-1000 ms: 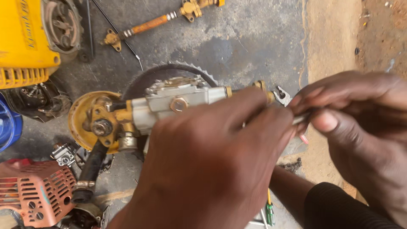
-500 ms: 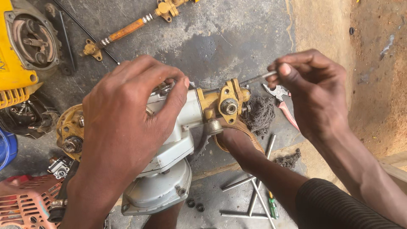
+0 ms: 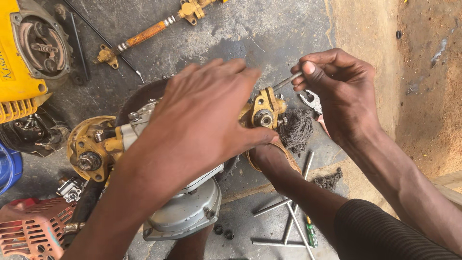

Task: The person disassembles and reassembles a mechanical pump unit from a motorized sprayer, handling small metal components and using a T-handle socket wrench to secure bolts.

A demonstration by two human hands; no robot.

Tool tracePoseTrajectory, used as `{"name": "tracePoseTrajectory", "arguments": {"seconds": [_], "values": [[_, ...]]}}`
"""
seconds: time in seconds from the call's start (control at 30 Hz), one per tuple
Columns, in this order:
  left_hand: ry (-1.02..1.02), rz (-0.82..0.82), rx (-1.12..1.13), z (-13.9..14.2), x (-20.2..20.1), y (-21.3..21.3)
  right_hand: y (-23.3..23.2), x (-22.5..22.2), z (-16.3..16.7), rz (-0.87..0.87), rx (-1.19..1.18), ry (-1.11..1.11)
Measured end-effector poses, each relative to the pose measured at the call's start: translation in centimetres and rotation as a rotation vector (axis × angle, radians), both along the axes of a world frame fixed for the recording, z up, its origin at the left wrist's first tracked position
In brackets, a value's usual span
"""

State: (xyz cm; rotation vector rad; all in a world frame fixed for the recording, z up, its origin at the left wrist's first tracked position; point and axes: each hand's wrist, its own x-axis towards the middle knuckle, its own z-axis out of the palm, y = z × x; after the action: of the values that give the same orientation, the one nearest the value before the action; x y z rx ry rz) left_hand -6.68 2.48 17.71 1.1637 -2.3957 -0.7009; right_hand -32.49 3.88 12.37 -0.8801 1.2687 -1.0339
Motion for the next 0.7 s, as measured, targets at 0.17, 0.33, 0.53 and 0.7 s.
{"name": "tracePoseTrajectory", "arguments": {"seconds": [0.17, 0.33, 0.53, 0.7], "values": [[-0.130, -0.070, 0.399, 0.1, -0.5, -0.4, 0.6, -0.7, 1.1, 0.040, -0.019, 0.102], [-0.252, -0.031, 0.567, 0.9, -1.4, -1.1, 0.2, -1.5, 1.5, 0.131, -0.049, 0.117], [-0.152, 0.000, 0.462, 0.9, -1.2, -0.6, 0.0, -1.8, 1.8, 0.166, 0.073, 0.075], [-0.133, 0.017, 0.422, 0.9, -1.2, -0.7, 0.3, -2.4, 2.6, 0.243, -0.012, 0.164]]}}
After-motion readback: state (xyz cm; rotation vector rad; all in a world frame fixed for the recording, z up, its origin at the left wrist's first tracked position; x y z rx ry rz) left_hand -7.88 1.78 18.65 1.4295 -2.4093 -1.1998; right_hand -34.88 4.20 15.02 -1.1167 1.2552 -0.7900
